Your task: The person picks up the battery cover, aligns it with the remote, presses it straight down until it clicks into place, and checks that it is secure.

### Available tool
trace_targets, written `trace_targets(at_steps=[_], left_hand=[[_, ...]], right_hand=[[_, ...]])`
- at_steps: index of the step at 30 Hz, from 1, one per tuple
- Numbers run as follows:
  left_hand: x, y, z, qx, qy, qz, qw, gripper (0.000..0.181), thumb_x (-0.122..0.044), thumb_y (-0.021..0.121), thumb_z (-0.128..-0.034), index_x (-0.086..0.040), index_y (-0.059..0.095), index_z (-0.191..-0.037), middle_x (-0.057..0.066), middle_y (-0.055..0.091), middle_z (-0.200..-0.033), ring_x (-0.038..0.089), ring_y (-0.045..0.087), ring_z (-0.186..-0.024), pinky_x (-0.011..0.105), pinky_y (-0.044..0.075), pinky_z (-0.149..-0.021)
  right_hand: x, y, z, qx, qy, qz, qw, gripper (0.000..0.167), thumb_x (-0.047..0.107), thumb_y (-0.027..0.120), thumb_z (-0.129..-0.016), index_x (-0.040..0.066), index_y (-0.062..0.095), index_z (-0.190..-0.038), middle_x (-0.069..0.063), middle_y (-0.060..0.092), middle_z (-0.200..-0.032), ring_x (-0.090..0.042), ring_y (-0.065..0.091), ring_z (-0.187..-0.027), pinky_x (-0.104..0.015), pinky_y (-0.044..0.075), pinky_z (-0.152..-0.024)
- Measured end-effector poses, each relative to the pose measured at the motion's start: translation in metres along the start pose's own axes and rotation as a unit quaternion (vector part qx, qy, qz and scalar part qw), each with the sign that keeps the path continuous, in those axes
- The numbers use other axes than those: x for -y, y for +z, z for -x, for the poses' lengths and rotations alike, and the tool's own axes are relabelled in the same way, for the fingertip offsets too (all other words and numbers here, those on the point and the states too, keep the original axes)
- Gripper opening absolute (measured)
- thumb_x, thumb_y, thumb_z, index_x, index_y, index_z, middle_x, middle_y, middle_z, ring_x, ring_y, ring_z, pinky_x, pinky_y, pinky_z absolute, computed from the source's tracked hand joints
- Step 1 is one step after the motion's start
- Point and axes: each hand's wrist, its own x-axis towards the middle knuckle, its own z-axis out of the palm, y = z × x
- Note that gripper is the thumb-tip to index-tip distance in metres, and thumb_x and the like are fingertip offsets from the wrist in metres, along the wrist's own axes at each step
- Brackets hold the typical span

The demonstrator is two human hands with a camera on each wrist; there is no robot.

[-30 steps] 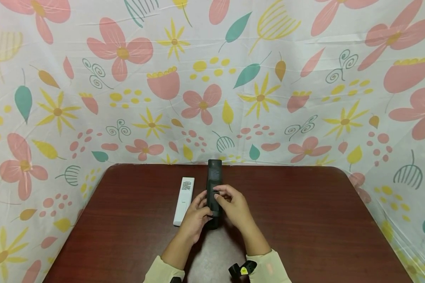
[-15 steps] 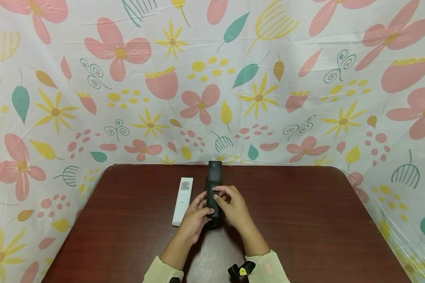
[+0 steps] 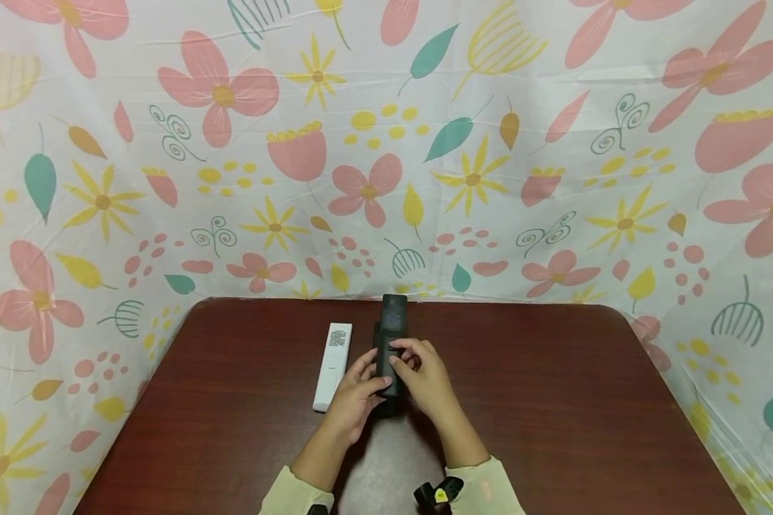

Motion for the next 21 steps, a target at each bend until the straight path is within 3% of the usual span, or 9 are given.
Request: trace_targets(at_steps=[7,11,14,21], left_hand=[[0.000,0.001,0.001,-0.002,0.001,0.000,1.0000,0.073,-0.007,0.067,-0.0887,-0.009,0.036,-0.155,0.018,0.055,-0.143,0.015,0.065,-0.104,0.029,0.050,-0.085],[0.000,0.000,0.000,-0.004,-0.001,0.000,1.0000,0.074,-0.006,0.067,-0.0876,-0.010,0.037,-0.155,0.018,0.055,-0.143,0.015,0.065,-0.103,0.029,0.050,-0.084],[0.000,0.000,0.000,-0.006,-0.002,-0.003,1.0000,0.072,-0.007,0.067,-0.0875,-0.010,0.038,-0.154,0.017,0.056,-0.142,0.016,0.065,-0.103,0.029,0.050,-0.084],[0.001,-0.001,0.000,-0.012,-0.005,-0.009,0.9999,0.062,-0.014,0.066,-0.0927,-0.012,0.042,-0.150,0.014,0.061,-0.135,0.016,0.066,-0.103,0.030,0.050,-0.082]], right_hand=[[-0.022,0.002,-0.009,-0.015,0.047,-0.022,0.9985,0.052,0.026,0.070,-0.096,0.015,0.049,-0.143,-0.015,0.058,-0.117,-0.021,0.056,-0.089,-0.027,0.047,-0.068],[-0.021,0.001,-0.009,0.013,0.071,-0.033,0.9968,0.063,0.037,0.066,-0.098,0.018,0.040,-0.153,-0.015,0.061,-0.130,-0.023,0.061,-0.102,-0.031,0.050,-0.077],[-0.020,0.001,-0.008,0.033,0.072,-0.050,0.9956,0.065,0.040,0.065,-0.099,0.017,0.039,-0.154,-0.015,0.064,-0.129,-0.022,0.063,-0.106,-0.032,0.051,-0.084],[-0.019,0.001,-0.005,0.039,0.079,-0.055,0.9946,0.065,0.037,0.066,-0.098,0.016,0.038,-0.154,-0.013,0.066,-0.123,-0.018,0.063,-0.100,-0.036,0.052,-0.085]])
